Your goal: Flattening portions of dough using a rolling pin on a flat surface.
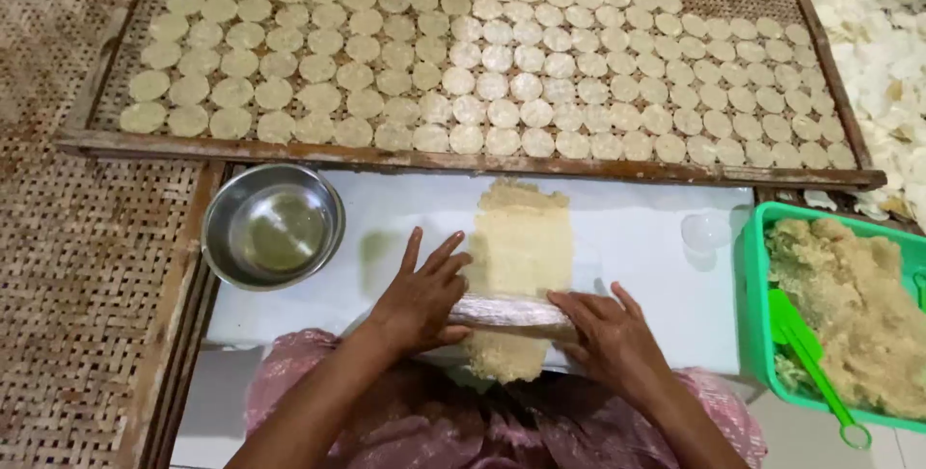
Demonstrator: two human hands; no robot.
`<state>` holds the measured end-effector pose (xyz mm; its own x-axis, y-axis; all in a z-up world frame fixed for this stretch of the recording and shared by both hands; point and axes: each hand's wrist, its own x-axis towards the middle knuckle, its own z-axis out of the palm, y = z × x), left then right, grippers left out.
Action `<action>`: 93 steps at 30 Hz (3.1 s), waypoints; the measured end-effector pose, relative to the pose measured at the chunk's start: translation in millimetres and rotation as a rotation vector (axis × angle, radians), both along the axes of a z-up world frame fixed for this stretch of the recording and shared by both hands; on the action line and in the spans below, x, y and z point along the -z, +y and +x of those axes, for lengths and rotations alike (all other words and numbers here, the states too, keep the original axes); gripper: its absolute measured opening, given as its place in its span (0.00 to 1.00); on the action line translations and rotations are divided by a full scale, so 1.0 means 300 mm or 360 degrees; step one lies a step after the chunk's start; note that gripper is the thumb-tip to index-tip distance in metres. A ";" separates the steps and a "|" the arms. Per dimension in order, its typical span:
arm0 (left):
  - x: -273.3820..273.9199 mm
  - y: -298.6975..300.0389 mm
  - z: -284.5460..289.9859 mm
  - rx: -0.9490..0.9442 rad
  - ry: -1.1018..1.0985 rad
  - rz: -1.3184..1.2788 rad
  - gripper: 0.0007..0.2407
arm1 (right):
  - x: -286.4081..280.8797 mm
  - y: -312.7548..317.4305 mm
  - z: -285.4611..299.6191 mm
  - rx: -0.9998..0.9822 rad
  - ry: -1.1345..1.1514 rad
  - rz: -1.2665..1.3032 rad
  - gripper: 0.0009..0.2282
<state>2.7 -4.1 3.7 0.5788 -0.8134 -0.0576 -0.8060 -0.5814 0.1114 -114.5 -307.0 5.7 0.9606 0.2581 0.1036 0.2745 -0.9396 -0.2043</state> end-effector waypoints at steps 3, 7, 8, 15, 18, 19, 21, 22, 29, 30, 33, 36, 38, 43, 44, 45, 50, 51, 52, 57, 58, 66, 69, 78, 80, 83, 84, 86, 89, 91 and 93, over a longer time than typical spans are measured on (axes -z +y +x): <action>-0.026 -0.015 0.035 -0.0028 -0.0303 -0.0431 0.24 | -0.046 -0.027 0.075 0.0097 -0.0081 -0.0150 0.35; 0.035 -0.083 0.086 -0.0101 -0.0479 -0.0536 0.27 | -0.009 -0.032 0.117 0.0176 -0.0182 -0.0107 0.37; 0.073 -0.095 0.099 -0.0141 -0.0452 -0.0442 0.26 | -0.006 -0.021 0.120 0.0199 -0.0208 -0.0056 0.32; 0.129 -0.183 0.203 -0.0506 -0.0734 -0.0471 0.37 | 0.084 0.003 0.271 0.0619 -0.0524 -0.0124 0.26; 0.069 -0.258 0.285 -0.0771 -0.1046 -0.0514 0.28 | 0.051 -0.008 0.387 0.0670 -0.0589 -0.0034 0.26; 0.068 -0.268 0.306 -0.0759 -0.1027 -0.0513 0.28 | 0.043 -0.014 0.411 0.0683 -0.0572 -0.0040 0.26; 0.064 -0.289 0.361 -0.0849 -0.1124 -0.0564 0.29 | 0.028 -0.028 0.477 0.0726 -0.0543 -0.0045 0.26; 0.051 -0.300 0.384 -0.0847 -0.1117 -0.0566 0.29 | 0.023 -0.037 0.508 0.0730 -0.0538 -0.0050 0.26; 0.029 -0.330 0.475 -0.0761 -0.1080 -0.0521 0.33 | 0.007 -0.062 0.631 0.0641 -0.0641 -0.0050 0.27; 0.034 -0.333 0.478 -0.0731 -0.1060 -0.0502 0.33 | 0.006 -0.067 0.634 0.0620 -0.0667 -0.0068 0.27; 0.056 -0.342 0.497 -0.0626 -0.1096 -0.0554 0.27 | 0.003 -0.074 0.650 0.0585 -0.0666 -0.0095 0.26; 0.030 -0.356 0.510 -0.0582 -0.1200 -0.0532 0.29 | 0.002 -0.081 0.670 0.0574 -0.0587 -0.0041 0.26; 0.035 -0.367 0.525 -0.0549 -0.1232 -0.0550 0.28 | -0.005 -0.082 0.679 0.0581 -0.0535 -0.0025 0.26; 0.017 -0.386 0.559 -0.0490 -0.1335 -0.0570 0.23 | -0.021 -0.090 0.713 0.0585 -0.0445 0.0030 0.25; 0.020 -0.391 0.568 -0.0468 -0.1350 -0.0574 0.24 | -0.031 -0.087 0.718 0.0575 -0.0478 0.0012 0.26; 0.026 -0.391 0.572 -0.0449 -0.1359 -0.0575 0.26 | -0.038 -0.080 0.721 0.0561 -0.0503 -0.0005 0.26; 0.033 -0.389 0.552 -0.0434 -0.1374 -0.0613 0.23 | -0.029 -0.084 0.712 0.0553 -0.0490 -0.0021 0.27; 0.035 -0.388 0.542 -0.0419 -0.1348 -0.0626 0.24 | -0.035 -0.081 0.702 0.0558 -0.0460 -0.0003 0.29; 0.045 -0.382 0.528 -0.0420 -0.1347 -0.0628 0.24 | -0.030 -0.077 0.676 0.0559 -0.0459 -0.0006 0.29; 0.137 -0.336 0.411 -0.0453 -0.1207 -0.0741 0.29 | -0.008 -0.029 0.515 0.0552 -0.0437 0.0012 0.29; 0.151 -0.328 0.369 -0.0455 -0.1210 -0.0745 0.29 | 0.004 -0.021 0.472 0.0551 -0.0441 0.0009 0.29; 0.082 -0.216 0.110 -0.0296 -0.0405 -0.1044 0.26 | 0.074 -0.006 0.248 0.0437 -0.0253 -0.0278 0.33; 0.055 -0.228 0.141 -0.0384 -0.0534 -0.0866 0.27 | 0.027 -0.024 0.264 0.0434 0.0081 -0.0196 0.33; 0.041 -0.294 0.349 -0.0498 -0.1279 -0.0942 0.28 | 0.052 -0.103 0.510 0.0679 -0.0468 -0.0141 0.29; 0.045 -0.284 0.326 -0.0494 -0.1235 -0.0844 0.26 | 0.028 -0.085 0.487 0.0663 -0.0412 -0.0157 0.29; 0.062 -0.268 0.239 -0.0554 -0.0994 -0.0685 0.24 | 0.030 -0.067 0.402 0.0606 -0.0300 -0.0133 0.29; 0.059 -0.259 0.209 -0.0614 -0.0849 -0.0635 0.25 | 0.029 -0.058 0.374 0.0568 -0.0297 -0.0088 0.29; 0.064 -0.244 0.155 -0.0638 -0.0648 -0.0492 0.26 | 0.017 -0.035 0.328 0.0626 -0.0134 -0.0067 0.29; 0.043 -0.228 0.103 -0.0664 -0.0422 -0.0319 0.28 | 0.009 -0.009 0.281 0.0676 0.0000 -0.0078 0.28; 0.037 -0.220 0.069 -0.0668 -0.0377 -0.0279 0.28 | 0.017 0.001 0.250 0.0671 -0.0007 -0.0105 0.27; 0.048 -0.214 0.027 -0.0683 -0.0585 -0.0330 0.27 | 0.035 0.009 0.215 0.0675 -0.0023 -0.0191 0.25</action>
